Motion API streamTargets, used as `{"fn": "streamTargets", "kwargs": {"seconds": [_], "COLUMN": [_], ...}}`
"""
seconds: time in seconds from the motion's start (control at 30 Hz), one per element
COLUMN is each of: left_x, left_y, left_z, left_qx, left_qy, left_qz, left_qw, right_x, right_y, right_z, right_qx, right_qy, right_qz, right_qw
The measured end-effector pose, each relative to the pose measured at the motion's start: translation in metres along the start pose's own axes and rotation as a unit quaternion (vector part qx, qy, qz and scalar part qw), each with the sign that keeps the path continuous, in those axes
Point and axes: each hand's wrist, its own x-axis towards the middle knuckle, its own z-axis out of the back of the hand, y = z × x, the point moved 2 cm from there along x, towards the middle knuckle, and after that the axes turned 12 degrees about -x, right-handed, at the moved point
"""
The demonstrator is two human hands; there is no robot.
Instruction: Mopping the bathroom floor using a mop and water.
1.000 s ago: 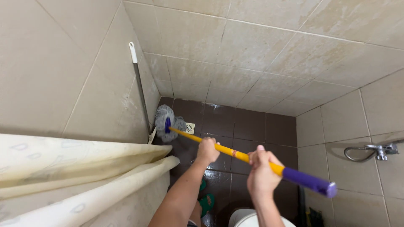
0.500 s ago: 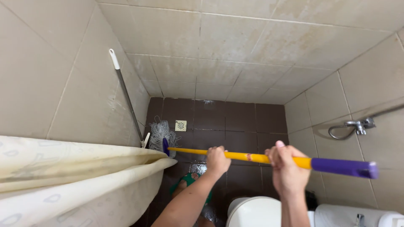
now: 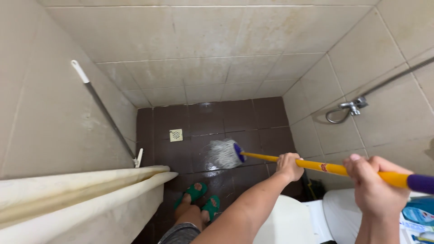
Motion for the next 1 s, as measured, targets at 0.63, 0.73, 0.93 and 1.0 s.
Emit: {"fn": "streamTargets", "kwargs": {"seconds": [0.63, 0.73, 0.93, 1.0], "left_x": [-0.025, -0.029, 0.016, 0.039], "left_y": [0.076, 0.06, 0.039, 0.037], "left_z": [0.104, 0.102, 0.074, 0.074], "left_qx": [0.169, 0.138, 0.151, 0.153], "left_qy": [0.032, 0.019, 0.065, 0.082], "left_qz": [0.029, 0.055, 0.013, -0.002], "left_qw": [0.985, 0.989, 0.986, 0.985], "right_x": [-0.01, -0.013, -0.006, 0.0], "right_y": [-0.071, -0.067, -0.054, -0.049], "right_z": [-0.065, -0.06, -0.038, -0.048], "right_qx": [0.197, 0.203, 0.177, 0.161], "right_qy": [-0.085, -0.086, -0.134, -0.145], "right_qz": [-0.036, -0.048, -0.001, 0.014], "right_qw": [0.976, 0.974, 0.975, 0.976]}}
